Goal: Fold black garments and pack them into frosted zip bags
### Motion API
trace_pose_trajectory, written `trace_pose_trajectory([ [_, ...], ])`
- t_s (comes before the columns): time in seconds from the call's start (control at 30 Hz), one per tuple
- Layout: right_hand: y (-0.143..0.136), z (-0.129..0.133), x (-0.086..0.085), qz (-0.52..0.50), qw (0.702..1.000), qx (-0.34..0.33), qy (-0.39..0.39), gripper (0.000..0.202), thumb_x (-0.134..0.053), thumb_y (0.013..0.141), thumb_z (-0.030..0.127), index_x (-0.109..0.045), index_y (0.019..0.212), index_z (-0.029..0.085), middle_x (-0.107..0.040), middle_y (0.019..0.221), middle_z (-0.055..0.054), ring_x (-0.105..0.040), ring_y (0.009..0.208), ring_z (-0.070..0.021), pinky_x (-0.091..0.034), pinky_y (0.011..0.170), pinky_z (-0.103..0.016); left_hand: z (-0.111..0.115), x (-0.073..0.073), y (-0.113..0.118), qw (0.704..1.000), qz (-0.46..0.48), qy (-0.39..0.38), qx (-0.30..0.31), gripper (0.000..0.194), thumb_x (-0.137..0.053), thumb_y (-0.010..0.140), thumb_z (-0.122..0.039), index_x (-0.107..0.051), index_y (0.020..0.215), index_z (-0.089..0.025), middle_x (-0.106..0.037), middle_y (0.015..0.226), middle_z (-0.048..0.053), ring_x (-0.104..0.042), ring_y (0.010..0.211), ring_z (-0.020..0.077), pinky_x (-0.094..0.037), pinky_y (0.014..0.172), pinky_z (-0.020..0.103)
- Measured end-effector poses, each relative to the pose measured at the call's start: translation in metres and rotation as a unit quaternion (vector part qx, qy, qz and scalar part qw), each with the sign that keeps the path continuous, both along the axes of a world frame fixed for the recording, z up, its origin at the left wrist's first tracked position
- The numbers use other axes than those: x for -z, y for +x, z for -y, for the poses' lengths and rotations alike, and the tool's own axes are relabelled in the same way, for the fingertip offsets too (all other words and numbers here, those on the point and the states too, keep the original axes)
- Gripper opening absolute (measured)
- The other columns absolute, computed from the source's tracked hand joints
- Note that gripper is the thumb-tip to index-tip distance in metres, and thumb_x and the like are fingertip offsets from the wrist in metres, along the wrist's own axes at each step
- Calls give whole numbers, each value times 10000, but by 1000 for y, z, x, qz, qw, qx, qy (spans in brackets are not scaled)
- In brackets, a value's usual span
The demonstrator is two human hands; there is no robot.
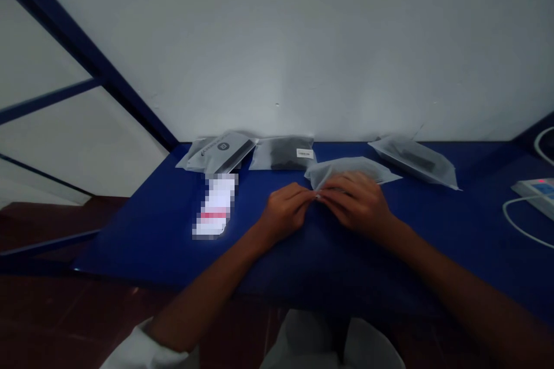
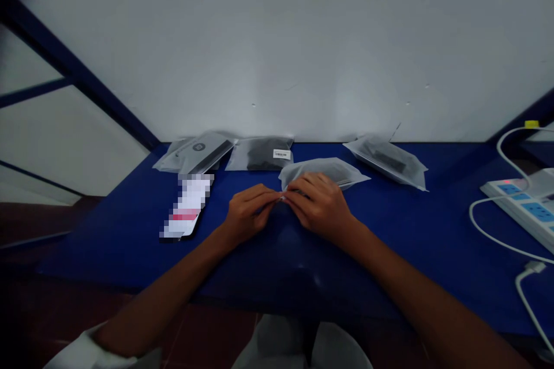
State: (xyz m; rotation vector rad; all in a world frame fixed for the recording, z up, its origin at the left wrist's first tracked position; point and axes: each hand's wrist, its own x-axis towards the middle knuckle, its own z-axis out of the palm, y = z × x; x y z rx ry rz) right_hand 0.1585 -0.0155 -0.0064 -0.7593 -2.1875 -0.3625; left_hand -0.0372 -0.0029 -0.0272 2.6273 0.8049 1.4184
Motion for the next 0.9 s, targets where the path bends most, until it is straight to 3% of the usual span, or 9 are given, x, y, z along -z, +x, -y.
trace_pose_trajectory([
  [0.13,10,-8,-4,11,1000,-5,-14,133,-579,890,162,-685,833,220,-700,822,-50,-606,769,-205,-471,684,-373,-5,-4,-10,1000,-9,-6,-12,213,-527,890,-105,-717,947,-183,-735,817,50,-676,719,137,-573,664,267],
  [0.33,68,-32,-13,6,998,23,-55,111,-592,896,208,-685,834,211,-704,853,-67,-621,774,-208,-484,688,-380,-15,-19,-31,996,18,5,-89,171,-580,875,-128,-733,915,-192,-750,837,42,-697,753,144,-582,689,287],
  [0.5,102,-42,-15,-13,997,46,-53,89,-633,875,222,-715,842,227,-720,852,-59,-649,778,-212,-516,707,-390,-17,-21,-34,992,20,-2,-124,154,-586,882,-163,-733,892,-208,-746,816,19,-693,730,138,-573,677,279],
  [0.73,97,-38,-17,-53,991,56,-111,87,-647,868,277,-729,838,270,-723,870,-42,-676,810,-214,-558,713,-399,-16,-19,-35,987,33,-49,-147,142,-548,889,-157,-683,904,-197,-689,836,30,-655,776,149,-567,719,308],
  [0.9,83,-34,-12,-73,984,42,-159,118,-682,855,352,-710,879,239,-711,851,-48,-660,721,-181,-557,640,-352,-11,-18,-26,987,45,-143,-58,172,-626,851,-255,-662,1005,-187,-639,1021,78,-642,893,159,-595,710,292],
])
